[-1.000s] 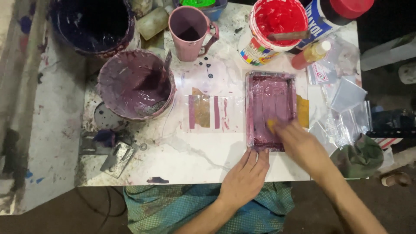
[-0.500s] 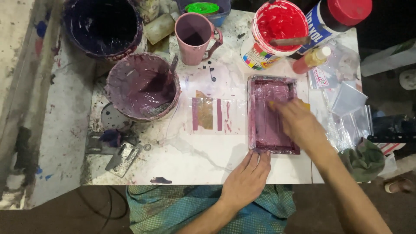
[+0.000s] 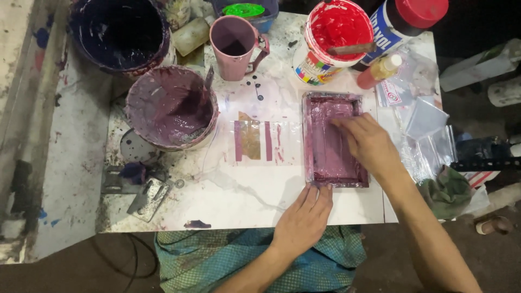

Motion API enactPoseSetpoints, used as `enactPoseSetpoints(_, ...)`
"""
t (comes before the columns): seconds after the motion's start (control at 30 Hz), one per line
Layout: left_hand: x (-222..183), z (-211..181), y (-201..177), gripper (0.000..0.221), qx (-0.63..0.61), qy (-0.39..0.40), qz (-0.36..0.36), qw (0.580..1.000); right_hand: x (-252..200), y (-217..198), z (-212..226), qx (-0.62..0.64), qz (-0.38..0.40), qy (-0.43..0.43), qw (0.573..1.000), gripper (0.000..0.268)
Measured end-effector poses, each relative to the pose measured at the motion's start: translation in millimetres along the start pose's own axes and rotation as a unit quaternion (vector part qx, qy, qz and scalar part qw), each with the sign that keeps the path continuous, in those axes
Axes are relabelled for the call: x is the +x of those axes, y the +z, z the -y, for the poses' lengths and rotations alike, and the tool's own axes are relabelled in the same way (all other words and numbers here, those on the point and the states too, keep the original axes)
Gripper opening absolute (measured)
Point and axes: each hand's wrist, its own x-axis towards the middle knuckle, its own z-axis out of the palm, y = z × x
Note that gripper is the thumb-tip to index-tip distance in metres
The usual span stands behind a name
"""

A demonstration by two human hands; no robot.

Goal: Preparing a screen for printing by sanding the surface and applying a pink emulsion coating using a small squeegee.

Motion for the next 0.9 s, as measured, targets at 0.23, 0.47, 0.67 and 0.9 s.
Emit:
enactPoseSetpoints(0.23, -1, -1, 4, 0.044, 0.003, -0.004, 0.004, 1.000, -75, -11, 26, -0.026, 0.162, 0.037, 0.986, 0.063)
enactPoseSetpoints(0.47, -2, -3, 3, 0.047, -0.011, 0.001, 0.013, 1.000, -46, -31, 15, 0.048, 0.097, 0.009, 0.994, 0.037)
enactPoseSetpoints(0.67, 1, -3, 2, 0.046, -0.039, -0.008, 0.005, 0.999, -12, -9, -13, 0.003, 0.015, -0.008, 1.000, 0.025)
enactPoseSetpoints(0.9, 0, -5, -1, 0.046, -0.047, -0.013, 0.004, 0.999, -91, -15, 26, -0.074, 0.151, -0.001, 0.986, 0.051)
